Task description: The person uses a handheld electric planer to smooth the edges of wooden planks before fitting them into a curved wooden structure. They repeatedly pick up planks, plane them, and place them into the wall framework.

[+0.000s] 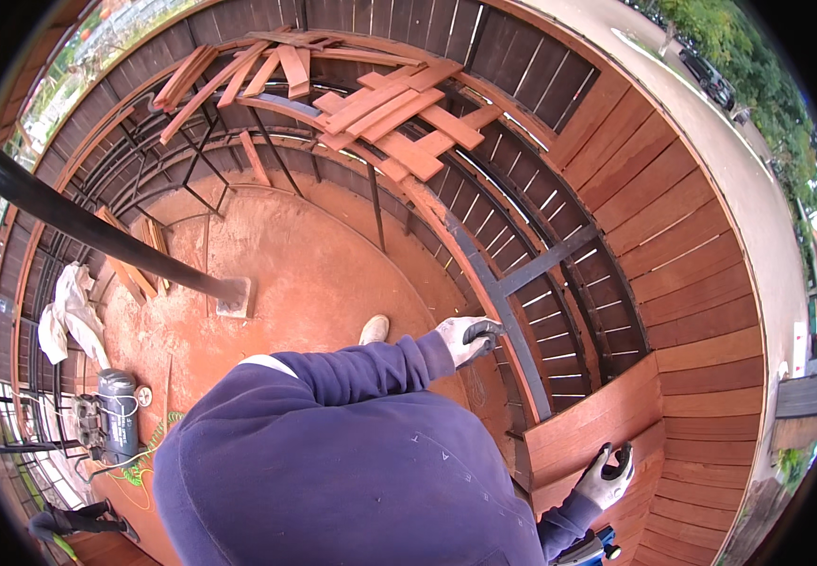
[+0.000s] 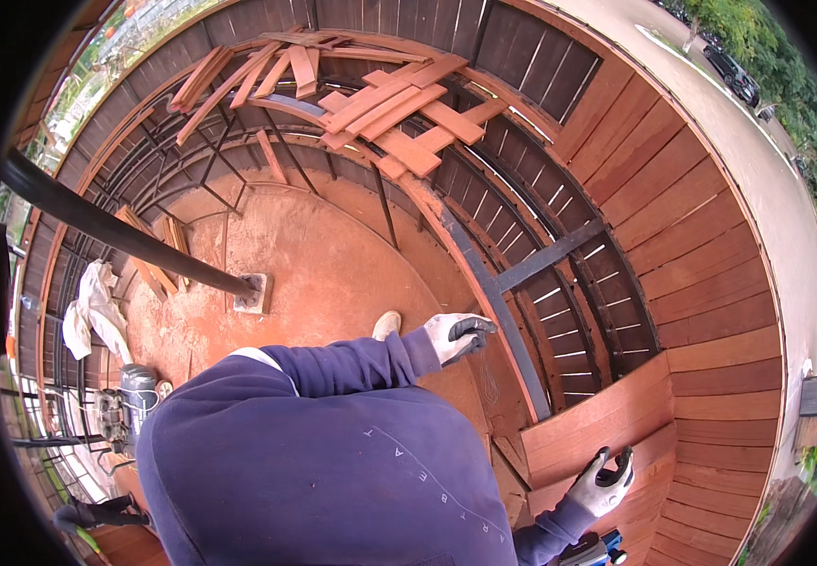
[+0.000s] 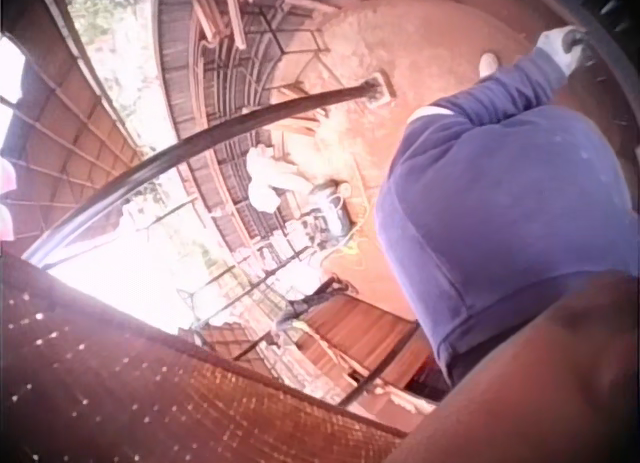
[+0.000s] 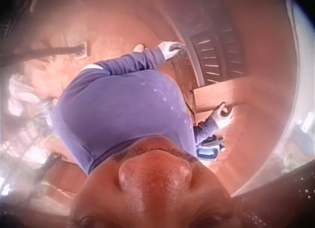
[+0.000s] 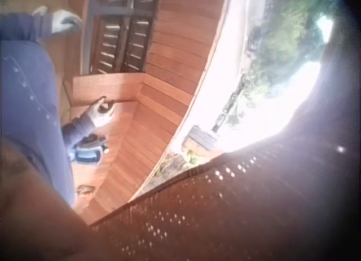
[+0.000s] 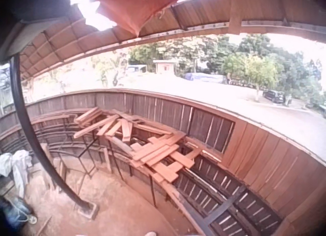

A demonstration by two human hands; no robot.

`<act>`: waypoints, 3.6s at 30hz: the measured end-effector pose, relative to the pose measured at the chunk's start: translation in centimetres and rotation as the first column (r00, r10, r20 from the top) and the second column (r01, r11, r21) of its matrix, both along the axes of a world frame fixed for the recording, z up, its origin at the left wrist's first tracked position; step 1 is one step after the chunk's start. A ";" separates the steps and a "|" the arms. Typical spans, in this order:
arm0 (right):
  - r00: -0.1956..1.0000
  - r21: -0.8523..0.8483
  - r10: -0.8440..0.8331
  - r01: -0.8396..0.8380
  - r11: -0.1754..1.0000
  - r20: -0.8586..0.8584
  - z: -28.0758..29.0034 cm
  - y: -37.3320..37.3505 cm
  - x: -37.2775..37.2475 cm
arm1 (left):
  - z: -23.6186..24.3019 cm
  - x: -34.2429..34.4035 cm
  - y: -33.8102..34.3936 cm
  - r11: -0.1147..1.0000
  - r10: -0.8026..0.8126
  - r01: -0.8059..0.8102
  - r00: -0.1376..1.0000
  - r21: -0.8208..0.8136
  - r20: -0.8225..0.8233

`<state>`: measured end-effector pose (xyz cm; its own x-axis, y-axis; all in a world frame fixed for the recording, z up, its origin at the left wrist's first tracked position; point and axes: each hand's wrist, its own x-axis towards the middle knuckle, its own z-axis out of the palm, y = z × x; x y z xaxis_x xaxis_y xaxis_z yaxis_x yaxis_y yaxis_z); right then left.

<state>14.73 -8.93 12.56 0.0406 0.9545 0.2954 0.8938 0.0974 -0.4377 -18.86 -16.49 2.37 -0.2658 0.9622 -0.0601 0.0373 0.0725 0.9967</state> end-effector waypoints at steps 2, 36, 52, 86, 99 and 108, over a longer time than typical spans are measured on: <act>0.988 0.117 0.156 -0.155 0.981 0.001 -0.7 -0.6 -2.6 | 0.1 -2.3 0.2 0.999 0.027 -0.030 0.998 0.042 0.060; -0.384 0.016 0.856 -0.915 -0.404 -0.346 -2.6 -15.5 -85.8 | -3.2 -45.1 -34.7 0.330 0.940 -0.927 0.340 -0.179 -0.032; -0.276 0.023 0.791 -0.939 -0.344 0.546 -2.5 -36.6 -133.4 | -21.5 -39.6 -44.2 -0.511 0.857 -0.611 -0.418 -0.605 -0.301; -0.346 0.407 0.696 -0.616 -0.674 0.630 -0.6 -38.9 -138.8 | -22.1 -28.2 -28.8 -0.389 0.595 0.060 -0.745 -0.919 -0.300; -0.556 0.917 0.771 -0.035 -0.396 0.311 17.8 -35.5 -132.6 | -30.9 -27.6 -31.2 -0.526 0.644 -0.122 -0.704 -0.842 -0.300; -0.886 0.693 -0.376 0.091 -0.715 -0.271 12.2 -43.4 -107.7 | -22.1 -31.4 -37.5 -0.660 0.161 -0.477 -0.845 -0.581 0.510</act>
